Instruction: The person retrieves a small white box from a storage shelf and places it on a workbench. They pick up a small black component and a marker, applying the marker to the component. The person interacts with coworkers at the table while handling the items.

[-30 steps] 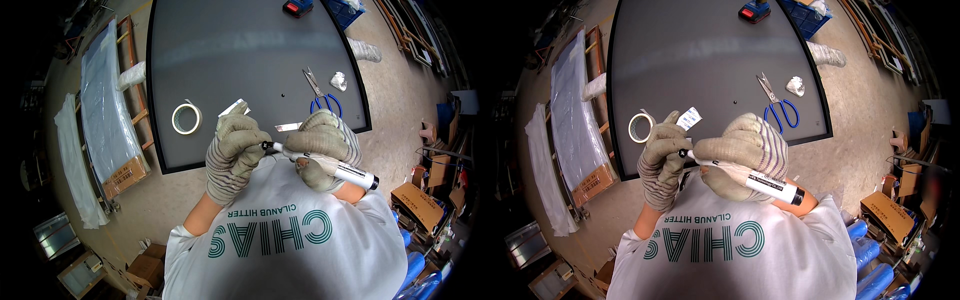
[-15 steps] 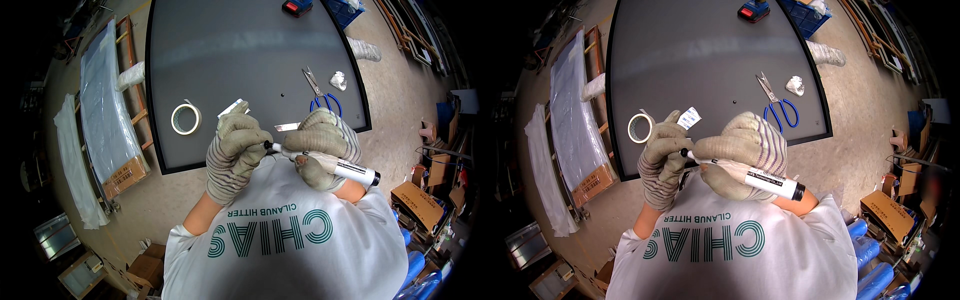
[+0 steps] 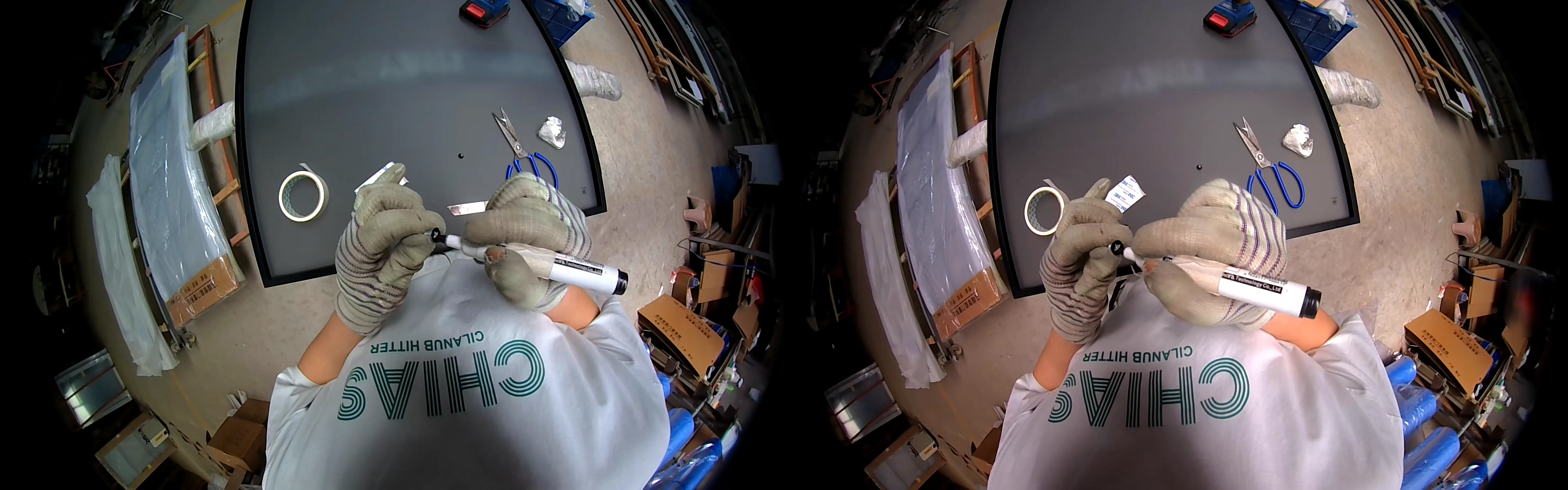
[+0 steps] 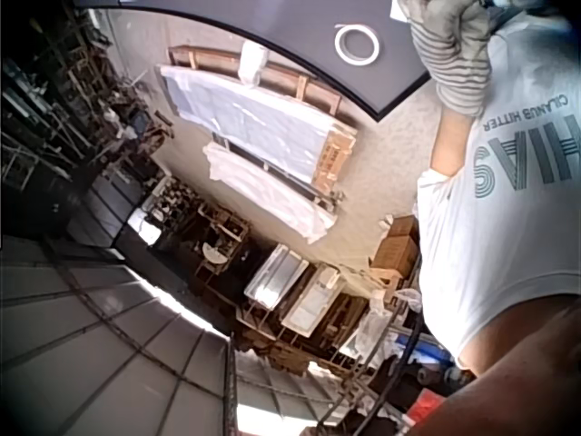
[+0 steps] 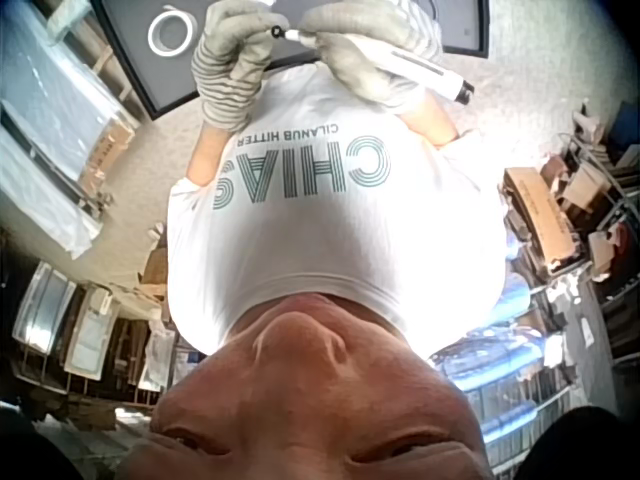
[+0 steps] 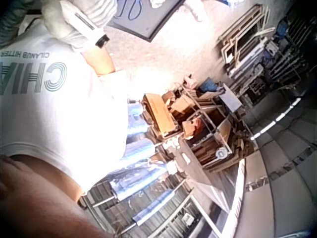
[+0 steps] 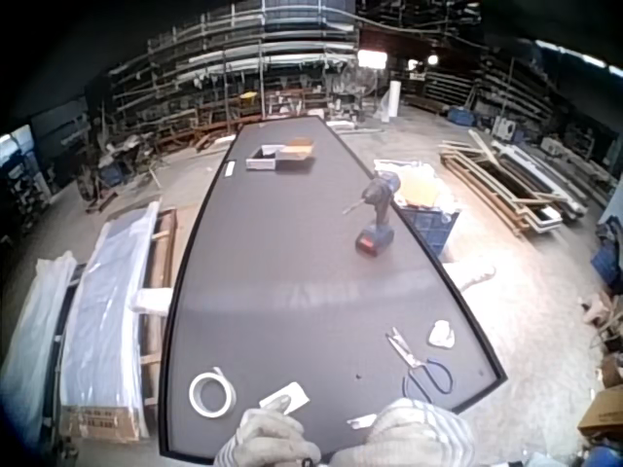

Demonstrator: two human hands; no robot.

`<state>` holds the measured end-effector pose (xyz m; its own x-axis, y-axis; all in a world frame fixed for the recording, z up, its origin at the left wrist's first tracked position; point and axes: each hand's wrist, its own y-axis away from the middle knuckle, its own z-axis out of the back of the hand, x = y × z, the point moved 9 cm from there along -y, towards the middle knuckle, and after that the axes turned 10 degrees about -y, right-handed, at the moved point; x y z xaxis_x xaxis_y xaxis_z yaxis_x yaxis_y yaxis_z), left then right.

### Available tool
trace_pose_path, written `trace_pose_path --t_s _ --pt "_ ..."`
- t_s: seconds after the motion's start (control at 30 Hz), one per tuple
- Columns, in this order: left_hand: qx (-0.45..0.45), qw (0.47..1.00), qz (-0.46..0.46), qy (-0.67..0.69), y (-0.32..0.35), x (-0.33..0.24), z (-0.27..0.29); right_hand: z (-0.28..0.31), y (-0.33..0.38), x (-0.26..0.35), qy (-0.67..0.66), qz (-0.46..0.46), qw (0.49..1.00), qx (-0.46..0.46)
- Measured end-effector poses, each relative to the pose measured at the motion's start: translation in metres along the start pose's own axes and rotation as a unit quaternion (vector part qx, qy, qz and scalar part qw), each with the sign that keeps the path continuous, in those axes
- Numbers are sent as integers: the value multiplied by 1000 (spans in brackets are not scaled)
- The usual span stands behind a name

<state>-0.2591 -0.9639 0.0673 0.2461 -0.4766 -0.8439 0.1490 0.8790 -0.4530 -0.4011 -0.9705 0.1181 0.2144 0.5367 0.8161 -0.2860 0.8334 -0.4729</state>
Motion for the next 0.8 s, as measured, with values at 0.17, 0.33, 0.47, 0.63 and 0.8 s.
trace_pose_path --t_s 0.17,0.33,0.47,0.63,0.8 --pt "-4 1000 -9 -15 -2 -2 1 -1 4 -7 2 -21 1000 -20" --pt "-6 1000 -3 -27 -3 -2 3 -2 -2 -7 -19 -32 999 4" --pt "2 1000 19 12 -2 4 2 -1 2 -8 -20 -4 1000 -15" --pt "8 999 26 34 -2 6 1 0 0 -8 -6 -27 999 -25" --pt "17 999 22 18 -2 7 0 -1 -3 -9 -19 -45 999 -6"
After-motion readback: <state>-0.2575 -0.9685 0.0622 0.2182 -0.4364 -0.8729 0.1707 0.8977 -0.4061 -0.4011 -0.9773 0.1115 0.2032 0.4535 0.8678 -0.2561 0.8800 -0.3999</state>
